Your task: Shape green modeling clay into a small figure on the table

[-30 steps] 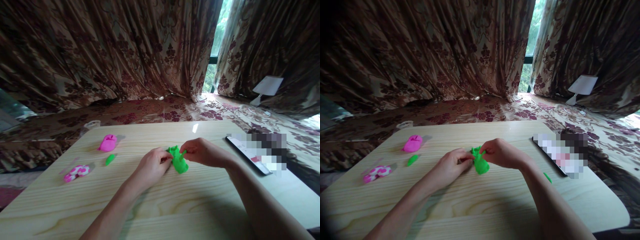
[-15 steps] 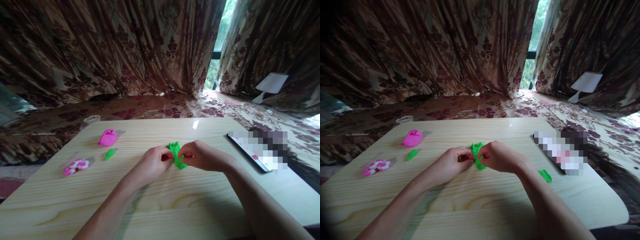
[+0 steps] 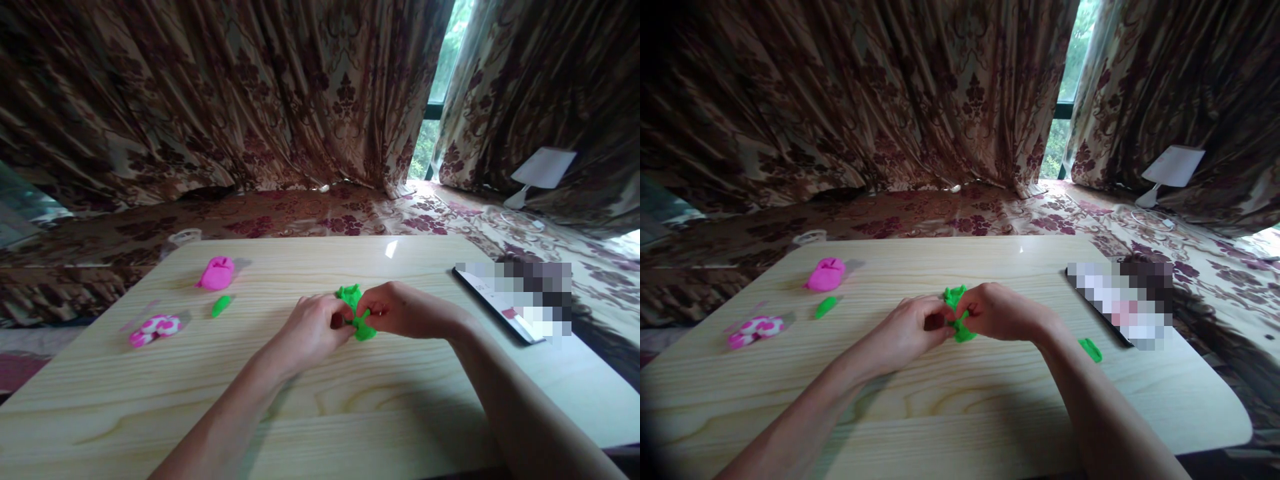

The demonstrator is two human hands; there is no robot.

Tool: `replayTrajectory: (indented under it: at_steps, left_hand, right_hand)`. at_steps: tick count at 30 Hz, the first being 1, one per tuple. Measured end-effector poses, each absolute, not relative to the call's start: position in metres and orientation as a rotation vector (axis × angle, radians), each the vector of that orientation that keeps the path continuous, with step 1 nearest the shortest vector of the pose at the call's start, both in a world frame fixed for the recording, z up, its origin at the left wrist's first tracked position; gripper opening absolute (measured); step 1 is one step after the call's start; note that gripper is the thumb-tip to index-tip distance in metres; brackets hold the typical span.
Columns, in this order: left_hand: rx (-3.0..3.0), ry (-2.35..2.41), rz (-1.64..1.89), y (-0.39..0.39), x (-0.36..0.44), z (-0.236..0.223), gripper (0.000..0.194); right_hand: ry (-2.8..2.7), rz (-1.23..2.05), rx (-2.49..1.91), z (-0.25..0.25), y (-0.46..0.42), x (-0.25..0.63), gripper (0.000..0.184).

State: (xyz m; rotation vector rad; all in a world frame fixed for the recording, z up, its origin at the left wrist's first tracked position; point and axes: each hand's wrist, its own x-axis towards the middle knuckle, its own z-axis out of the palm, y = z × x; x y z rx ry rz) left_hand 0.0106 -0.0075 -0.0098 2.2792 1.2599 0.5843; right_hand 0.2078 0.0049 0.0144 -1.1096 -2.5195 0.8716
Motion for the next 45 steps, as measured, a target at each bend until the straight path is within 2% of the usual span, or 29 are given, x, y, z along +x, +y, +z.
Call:
replayTrajectory:
  at_steps: [16, 26, 33, 45]
  left_hand:
    - [2.352, 1.358, 0.527, -0.01, 0.015, -0.008, 0.007]
    - [2.286, 1.329, 0.567, -0.01, 0.013, -0.007, 0.009]
    - [2.011, 1.224, 0.697, -0.009, 0.012, -0.007, 0.014]
    - [1.754, 1.119, 0.827, -0.004, 0.014, 0.001, 0.018]
  right_hand:
    - [-2.575, 0.715, -1.175, 0.013, 0.003, 0.207, 0.016]
    - [-2.528, 0.805, -1.191, 0.02, 0.002, 0.207, 0.02]
    - [-2.42, 0.809, -1.19, 0.026, 0.001, 0.208, 0.027]
    - [-2.231, 0.857, -1.125, 0.026, 0.003, 0.204, 0.022]
